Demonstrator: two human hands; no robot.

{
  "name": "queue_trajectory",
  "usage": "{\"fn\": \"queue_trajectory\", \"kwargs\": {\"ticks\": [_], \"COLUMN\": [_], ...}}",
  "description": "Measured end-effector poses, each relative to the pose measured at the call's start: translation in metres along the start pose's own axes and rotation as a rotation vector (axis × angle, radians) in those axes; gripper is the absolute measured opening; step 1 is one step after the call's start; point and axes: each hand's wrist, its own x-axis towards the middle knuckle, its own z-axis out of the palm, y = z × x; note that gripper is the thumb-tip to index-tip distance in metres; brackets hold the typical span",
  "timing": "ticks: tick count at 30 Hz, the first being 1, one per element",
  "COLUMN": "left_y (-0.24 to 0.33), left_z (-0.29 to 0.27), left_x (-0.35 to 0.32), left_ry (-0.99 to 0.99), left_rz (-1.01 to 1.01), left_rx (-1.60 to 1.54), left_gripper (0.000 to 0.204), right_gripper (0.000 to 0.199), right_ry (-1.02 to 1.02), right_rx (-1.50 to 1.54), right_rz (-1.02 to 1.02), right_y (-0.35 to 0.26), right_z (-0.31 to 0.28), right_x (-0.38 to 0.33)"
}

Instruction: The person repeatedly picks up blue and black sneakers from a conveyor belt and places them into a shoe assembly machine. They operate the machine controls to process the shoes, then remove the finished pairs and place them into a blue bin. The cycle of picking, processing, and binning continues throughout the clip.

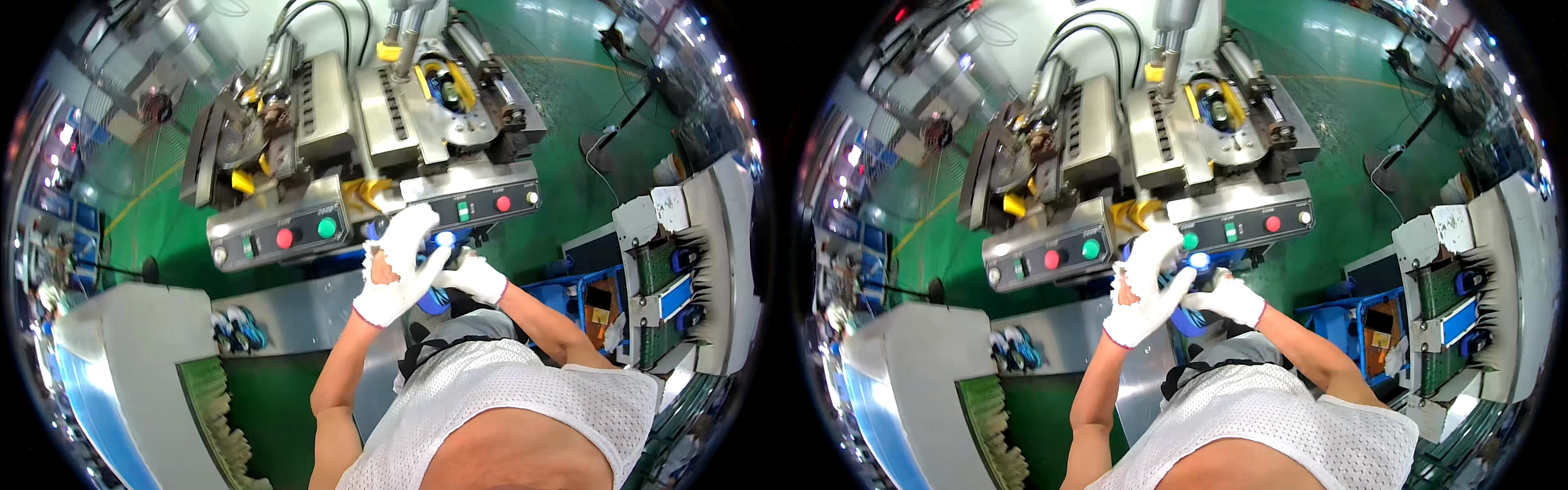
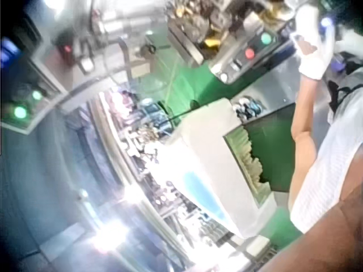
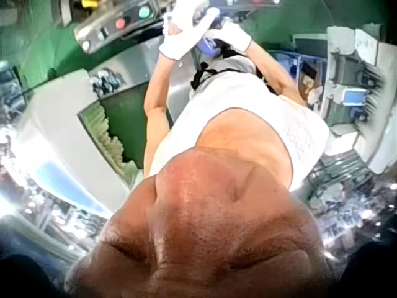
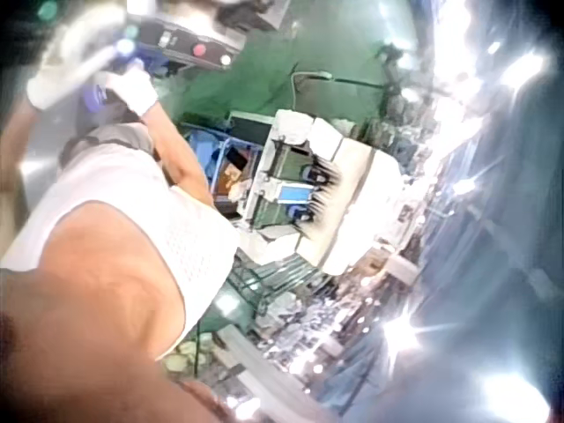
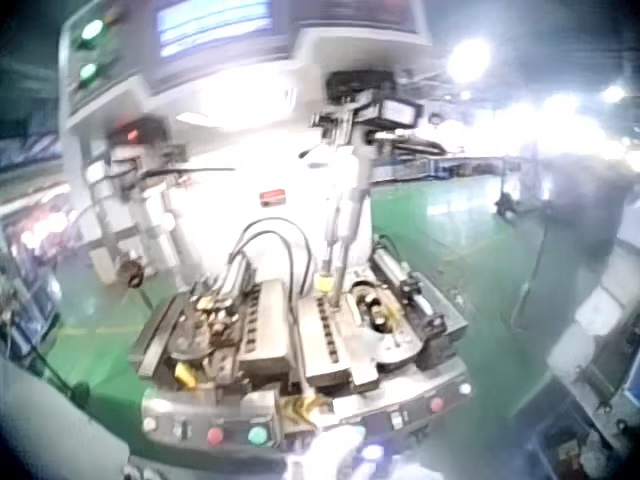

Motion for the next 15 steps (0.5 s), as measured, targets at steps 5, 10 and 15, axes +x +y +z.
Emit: {"fn": "queue_trajectory", "kwargs": {"ticks": [5, 10, 15], "left_y": [-0.038, -0.163, -0.238], "left_z": [0.071, 0.160, 0.236], "left_x": [0.111, 0.211, 0.317], "left_ry": [0.148, 0.086, 0.116], "left_rz": [-0.252, -0.442, -0.734], "left_rx": [-0.206, -0.127, 0.093], "left_gripper": [0.052, 0.059, 0.069], "right_gripper": [0.052, 0.042, 0.045], "right_ry": [0.264, 0.370, 0.620], "right_rx": [0.495, 0.842, 0.786], "right_rz": [-0.137, -0.386, -0.288], "right_y": [0.005, -0.014, 0.022], "right_z": [-0.081, -0.129, -0.184], "right_x": [-0.033, -0.032, -0.053]}}
